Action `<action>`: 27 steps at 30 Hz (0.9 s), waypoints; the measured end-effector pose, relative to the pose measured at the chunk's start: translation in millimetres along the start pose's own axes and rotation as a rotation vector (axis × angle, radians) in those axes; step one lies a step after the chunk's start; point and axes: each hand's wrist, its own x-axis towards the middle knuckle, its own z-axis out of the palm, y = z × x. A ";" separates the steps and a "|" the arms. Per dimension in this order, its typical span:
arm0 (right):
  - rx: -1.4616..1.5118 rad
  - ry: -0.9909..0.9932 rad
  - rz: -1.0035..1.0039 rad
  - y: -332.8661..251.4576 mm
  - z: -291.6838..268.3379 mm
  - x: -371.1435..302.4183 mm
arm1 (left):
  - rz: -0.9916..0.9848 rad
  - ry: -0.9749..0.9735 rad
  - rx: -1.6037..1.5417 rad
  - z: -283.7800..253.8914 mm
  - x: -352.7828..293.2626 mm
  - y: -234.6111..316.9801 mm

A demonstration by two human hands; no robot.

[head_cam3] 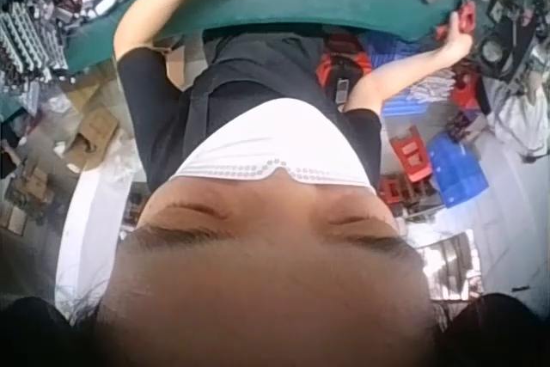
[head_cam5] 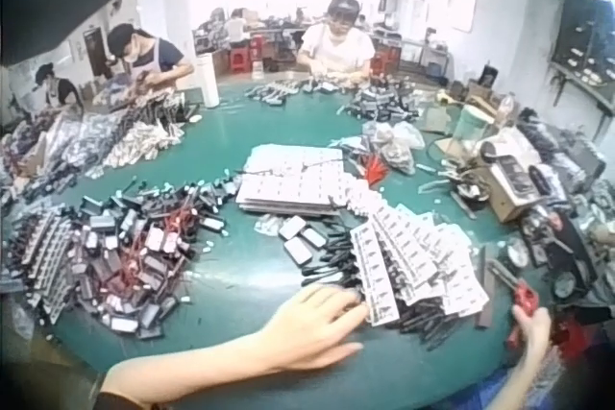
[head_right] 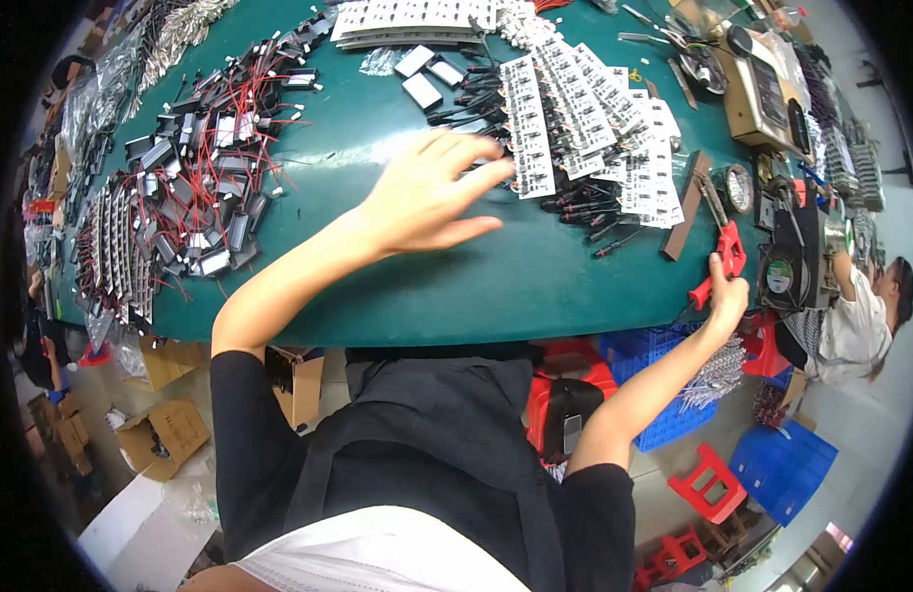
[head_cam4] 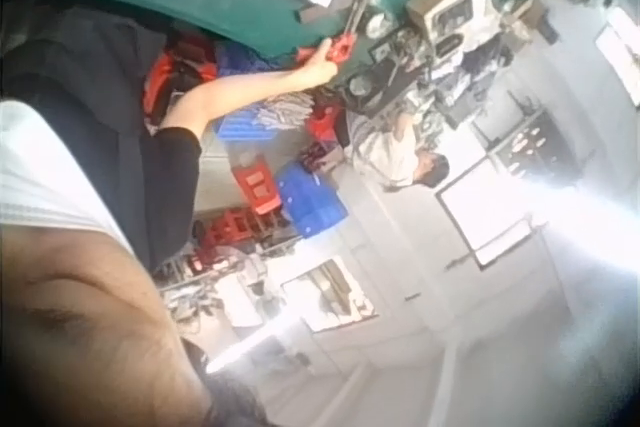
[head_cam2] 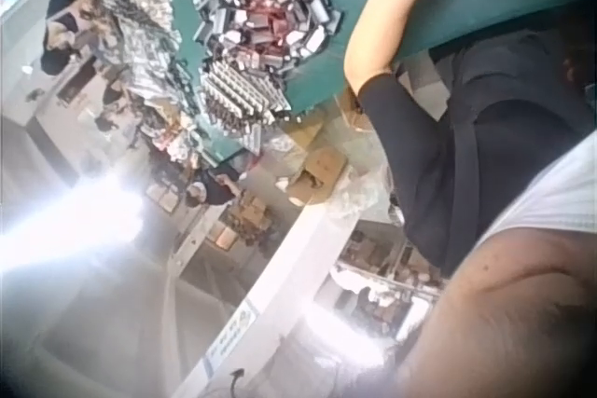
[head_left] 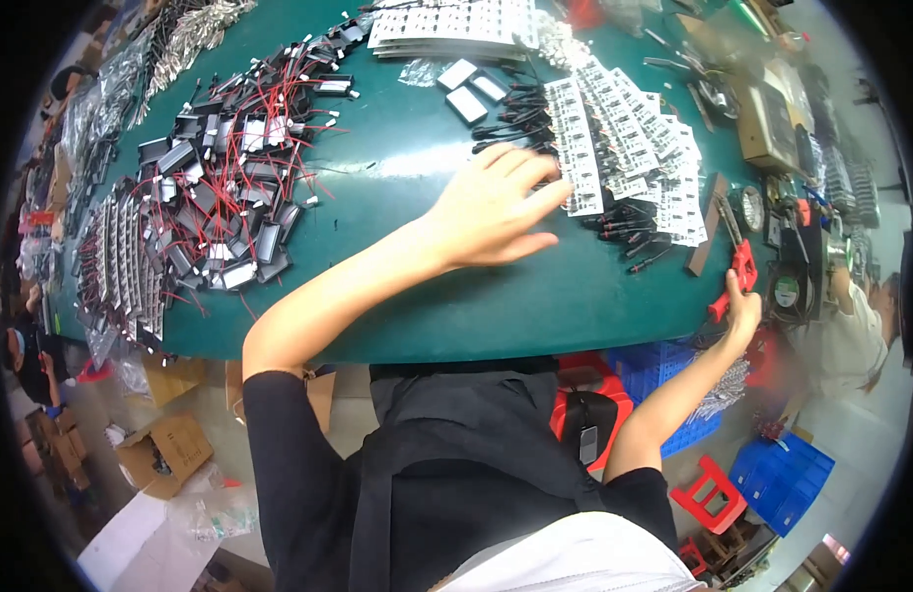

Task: The person solders wires from small electronic modules onto circuit board strips using a soldering tool, repeatedly positioning the components and soldering connections on the workbench.

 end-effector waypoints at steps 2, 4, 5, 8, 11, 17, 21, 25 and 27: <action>-0.020 0.000 -0.018 6.6 2.7 2.1 | -0.011 0.018 0.171 29.9 24.4 4.1; 0.382 -0.208 0.139 3.1 -5.6 0.6 | -0.022 -0.012 0.185 53.8 33.9 2.9; 0.635 -0.159 0.142 2.5 -5.1 -5.1 | 0.015 0.081 0.166 56.8 35.1 -2.5; 1.252 -0.244 0.250 34.0 -14.2 2.7 | 0.039 0.492 0.135 31.8 40.3 -22.7; 1.965 -0.193 0.021 30.4 -13.5 -15.2 | -0.232 0.630 -0.110 -49.1 21.5 -21.9; 2.124 -0.171 -0.621 -17.4 -99.7 -76.8 | 0.055 0.310 0.274 -122.7 -36.2 66.2; 1.657 0.263 -0.544 6.4 -127.2 -73.2 | -0.030 0.051 0.242 -50.5 -79.5 86.3; 1.139 0.552 -0.784 12.7 -170.9 -95.9 | -0.114 -0.200 0.050 3.9 -109.5 104.4; 0.564 0.704 -1.036 25.7 -202.7 -103.6 | -0.163 -0.281 -0.093 8.9 -108.2 109.7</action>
